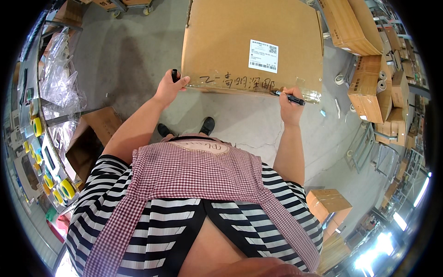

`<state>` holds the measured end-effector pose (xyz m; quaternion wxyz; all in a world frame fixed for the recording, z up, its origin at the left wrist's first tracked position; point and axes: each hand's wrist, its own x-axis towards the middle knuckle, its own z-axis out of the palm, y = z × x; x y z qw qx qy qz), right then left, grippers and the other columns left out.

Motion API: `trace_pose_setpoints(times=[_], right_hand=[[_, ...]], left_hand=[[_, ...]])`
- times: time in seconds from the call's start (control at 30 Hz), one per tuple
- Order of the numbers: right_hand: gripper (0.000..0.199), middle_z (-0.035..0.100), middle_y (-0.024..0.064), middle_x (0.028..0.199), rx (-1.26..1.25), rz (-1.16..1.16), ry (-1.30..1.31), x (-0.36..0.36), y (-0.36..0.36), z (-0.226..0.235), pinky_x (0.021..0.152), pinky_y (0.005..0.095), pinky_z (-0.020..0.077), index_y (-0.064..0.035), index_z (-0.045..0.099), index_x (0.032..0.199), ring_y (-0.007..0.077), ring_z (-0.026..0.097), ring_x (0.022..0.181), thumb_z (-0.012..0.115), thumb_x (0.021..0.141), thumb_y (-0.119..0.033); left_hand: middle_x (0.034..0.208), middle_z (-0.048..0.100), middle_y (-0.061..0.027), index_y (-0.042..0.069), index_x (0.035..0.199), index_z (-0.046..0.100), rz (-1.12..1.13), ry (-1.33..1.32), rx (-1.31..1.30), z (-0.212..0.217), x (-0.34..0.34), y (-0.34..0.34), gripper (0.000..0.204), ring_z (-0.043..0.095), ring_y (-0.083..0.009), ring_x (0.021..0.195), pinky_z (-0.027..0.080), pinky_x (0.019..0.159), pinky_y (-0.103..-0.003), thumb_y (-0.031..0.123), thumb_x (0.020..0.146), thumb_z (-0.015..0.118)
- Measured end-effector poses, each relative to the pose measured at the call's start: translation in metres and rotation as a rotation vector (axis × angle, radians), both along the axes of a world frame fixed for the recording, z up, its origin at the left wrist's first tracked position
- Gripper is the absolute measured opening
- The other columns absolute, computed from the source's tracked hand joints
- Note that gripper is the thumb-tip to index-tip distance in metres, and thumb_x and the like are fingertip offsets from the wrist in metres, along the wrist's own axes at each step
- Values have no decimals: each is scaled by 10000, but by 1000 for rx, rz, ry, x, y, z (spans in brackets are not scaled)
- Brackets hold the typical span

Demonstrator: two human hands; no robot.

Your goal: The person labels industrial products. They pick up shipping labels and documents, write on a cardboard box with a marker, arrange empty boxes, and apply printed labels to long cylindrical objects wrapped in plastic on a work table.

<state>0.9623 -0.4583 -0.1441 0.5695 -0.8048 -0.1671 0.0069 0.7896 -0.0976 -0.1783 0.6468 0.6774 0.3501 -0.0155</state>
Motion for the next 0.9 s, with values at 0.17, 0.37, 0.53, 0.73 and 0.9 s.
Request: trace_pose_setpoints(times=[0.17, 0.37, 0.53, 0.73, 0.9], right_hand=[[82, 578, 27, 719, -16, -111, 21, 3, -2, 1, 582, 249, 422, -14, 573, 831, 77, 510, 649, 652, 836, -36], [88, 571, 28, 703, -42, -130, -26, 7, -4, 2, 565, 249, 416, -19, 571, 826, 79, 505, 631, 653, 842, -46], [90, 593, 46, 741, -60, -92, -76, 8, -11, -2, 599, 264, 445, -20, 567, 826, 104, 525, 655, 656, 831, -34], [84, 619, 69, 786, -61, -18, -38, 6, -15, -1, 661, 271, 470, -13, 571, 827, 119, 547, 709, 654, 819, -22], [78, 621, 66, 794, -25, -18, 43, 4, -13, 1, 675, 256, 469, -11, 582, 822, 116, 544, 722, 659, 812, -19]], left_hand=[[870, 499, -18, 58, 935, 445, 9, -7, 0, 0, -1, 0, 315, 538, -119, 804, 524, 741, -307, 239, 918, 702], [864, 483, -11, 66, 924, 438, 14, 2, 0, 1, 0, -1, 312, 536, -116, 804, 528, 741, -309, 234, 919, 701], [859, 463, -7, 72, 913, 427, 9, 7, -7, 3, 1, -1, 317, 535, -115, 802, 534, 742, -312, 231, 919, 701], [877, 489, -28, 52, 926, 415, -11, 10, -4, 3, 1, 0, 380, 551, -127, 832, 548, 783, -314, 270, 902, 725], [894, 482, -34, 48, 927, 410, -9, 18, 0, 3, 1, 0, 387, 545, -131, 836, 553, 788, -322, 278, 906, 720]])
